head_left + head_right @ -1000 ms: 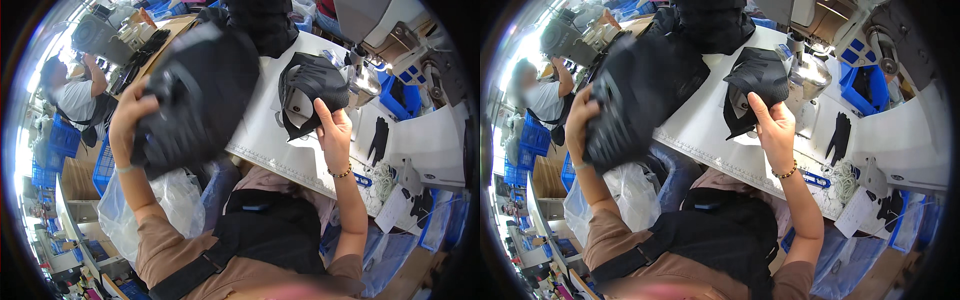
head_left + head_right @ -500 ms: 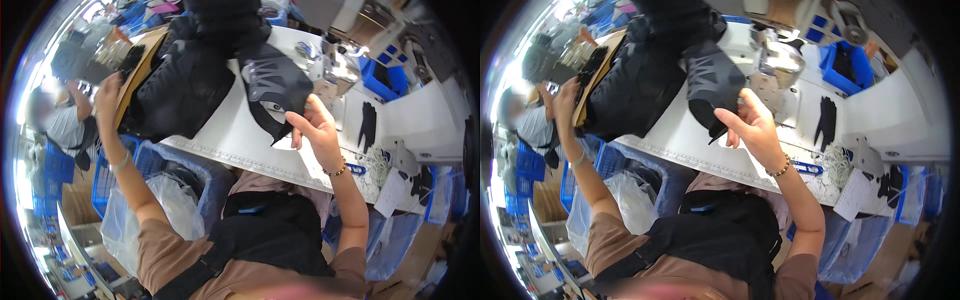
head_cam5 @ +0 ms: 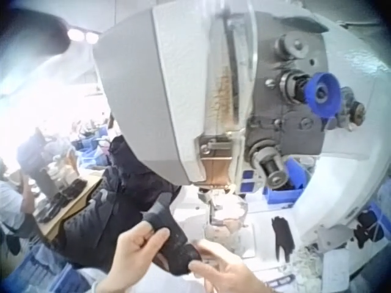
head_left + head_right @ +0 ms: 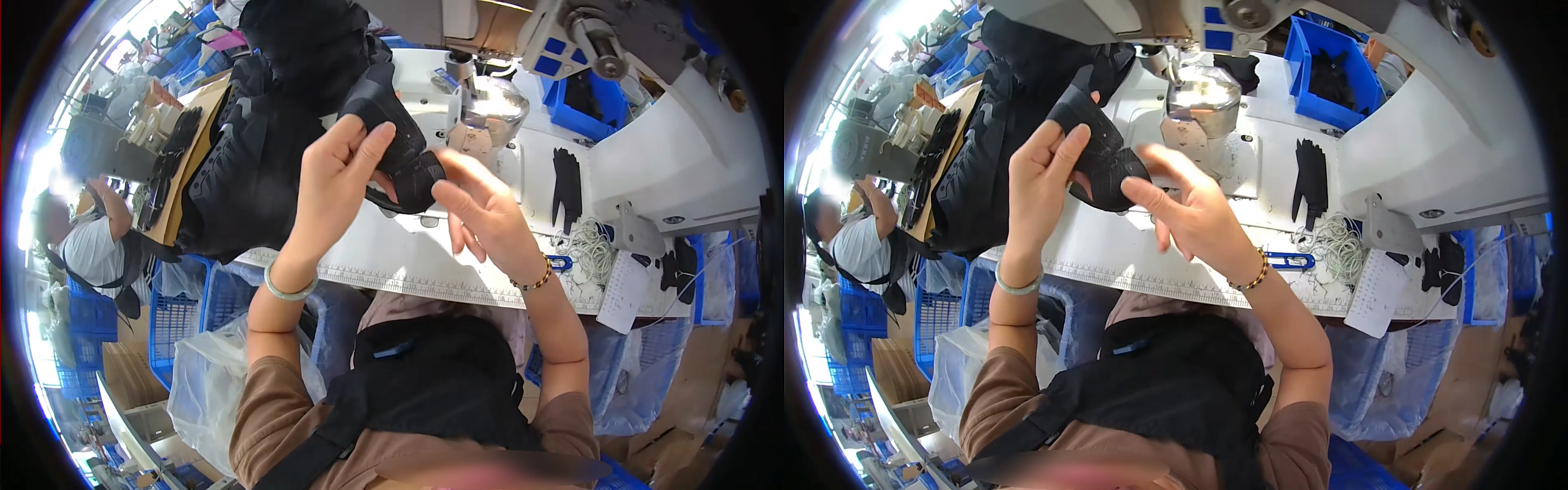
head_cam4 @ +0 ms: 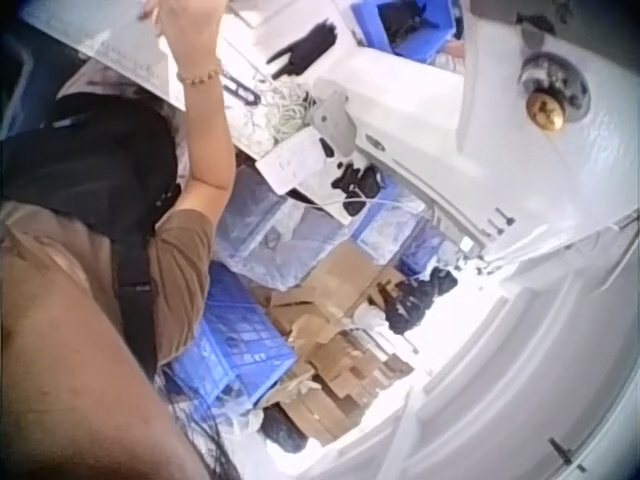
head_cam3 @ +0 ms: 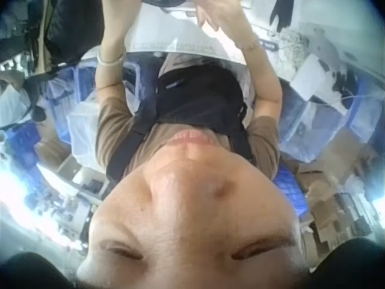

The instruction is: Stitching various components of a black shoe using an industrial sewing machine.

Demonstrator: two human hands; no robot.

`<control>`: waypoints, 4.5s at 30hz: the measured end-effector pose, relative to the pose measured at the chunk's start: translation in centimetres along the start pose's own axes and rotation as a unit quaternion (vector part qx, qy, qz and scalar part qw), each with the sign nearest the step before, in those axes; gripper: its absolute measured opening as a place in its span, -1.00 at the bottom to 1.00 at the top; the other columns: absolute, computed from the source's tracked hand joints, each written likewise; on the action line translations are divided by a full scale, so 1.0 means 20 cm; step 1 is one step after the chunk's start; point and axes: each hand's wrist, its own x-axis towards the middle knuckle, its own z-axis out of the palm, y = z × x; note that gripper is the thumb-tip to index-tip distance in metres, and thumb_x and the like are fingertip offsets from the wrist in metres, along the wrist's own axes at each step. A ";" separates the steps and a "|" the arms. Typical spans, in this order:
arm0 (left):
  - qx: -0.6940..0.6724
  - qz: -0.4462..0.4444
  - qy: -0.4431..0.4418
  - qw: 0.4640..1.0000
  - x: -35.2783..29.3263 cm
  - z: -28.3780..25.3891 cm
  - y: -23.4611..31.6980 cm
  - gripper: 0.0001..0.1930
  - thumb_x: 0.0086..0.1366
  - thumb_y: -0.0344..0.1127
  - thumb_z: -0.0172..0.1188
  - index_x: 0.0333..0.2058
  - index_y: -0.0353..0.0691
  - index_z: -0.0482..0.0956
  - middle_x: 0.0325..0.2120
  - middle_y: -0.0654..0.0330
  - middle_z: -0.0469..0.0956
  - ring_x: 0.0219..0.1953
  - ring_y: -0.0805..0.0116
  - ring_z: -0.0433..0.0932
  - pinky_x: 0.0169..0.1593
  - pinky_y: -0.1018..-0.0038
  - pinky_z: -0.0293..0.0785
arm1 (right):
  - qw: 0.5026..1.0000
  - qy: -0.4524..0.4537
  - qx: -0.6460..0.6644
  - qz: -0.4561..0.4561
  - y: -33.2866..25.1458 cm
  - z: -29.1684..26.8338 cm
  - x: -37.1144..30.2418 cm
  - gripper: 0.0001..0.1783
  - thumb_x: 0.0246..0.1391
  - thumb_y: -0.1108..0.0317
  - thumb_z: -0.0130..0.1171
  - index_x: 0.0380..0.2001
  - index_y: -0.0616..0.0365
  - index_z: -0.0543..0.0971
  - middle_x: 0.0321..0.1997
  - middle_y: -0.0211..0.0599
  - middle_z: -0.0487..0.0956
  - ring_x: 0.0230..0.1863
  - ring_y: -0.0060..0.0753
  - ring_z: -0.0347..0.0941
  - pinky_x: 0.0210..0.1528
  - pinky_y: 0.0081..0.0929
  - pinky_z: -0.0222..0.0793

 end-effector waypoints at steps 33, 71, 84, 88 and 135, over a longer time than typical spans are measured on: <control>0.355 0.522 -0.079 0.772 0.10 0.06 -0.32 -0.68 -0.07 -0.60 0.25 -0.28 -0.28 0.42 -0.42 0.14 0.50 -0.26 0.13 0.49 -0.13 0.30 0.35 | 0.731 0.361 -0.571 -0.093 0.27 -0.76 -0.20 -0.76 0.00 0.42 0.15 -0.25 0.23 0.40 -0.19 -0.12 0.36 -0.28 -0.04 0.46 -0.23 -0.30 0.42; 0.011 -0.260 -0.232 0.937 -0.08 0.25 -0.59 -0.73 0.21 -0.42 0.15 -0.22 -0.57 0.41 -0.53 0.13 0.51 -0.55 0.55 0.49 -0.50 0.66 0.42 | 0.867 0.175 -0.457 -0.093 0.46 -0.20 -0.31 -0.72 -0.05 0.38 0.19 -0.31 0.28 0.37 -0.32 -0.14 0.35 -0.55 -0.30 0.43 -0.47 -0.43 0.37; 0.223 -0.025 -0.164 0.961 -0.21 0.23 -0.54 -0.72 0.16 -0.43 0.17 -0.14 -0.35 0.45 -0.32 0.10 0.46 -0.45 0.36 0.52 -0.43 0.53 0.47 | 0.906 0.202 -0.373 0.007 0.45 -0.19 -0.35 -0.76 -0.08 0.49 0.22 -0.34 0.31 0.41 -0.43 -0.18 0.43 -0.47 -0.37 0.41 -0.39 -0.51 0.37; 0.329 0.219 -0.230 0.889 -0.24 0.14 -0.52 -0.64 0.06 -0.53 0.15 -0.10 -0.24 0.45 -0.21 0.13 0.42 -0.38 0.21 0.48 -0.32 0.43 0.47 | 0.955 0.187 -0.214 0.088 0.42 -0.21 -0.35 -0.78 -0.03 0.46 0.22 -0.33 0.31 0.44 -0.56 -0.36 0.44 -0.61 -0.63 0.34 -0.58 -0.66 0.29; -0.117 -0.208 -0.255 0.937 -0.14 0.18 -0.19 -0.90 0.22 -0.49 0.10 -0.32 -0.41 0.45 -0.48 0.20 0.51 -0.45 0.53 0.51 -0.42 0.61 0.51 | 0.985 0.021 -0.158 -0.073 0.06 -0.21 -0.22 -0.65 0.10 0.54 0.04 -0.02 0.21 0.30 -0.37 -0.34 0.48 -0.48 -0.66 0.42 -0.50 -0.68 0.35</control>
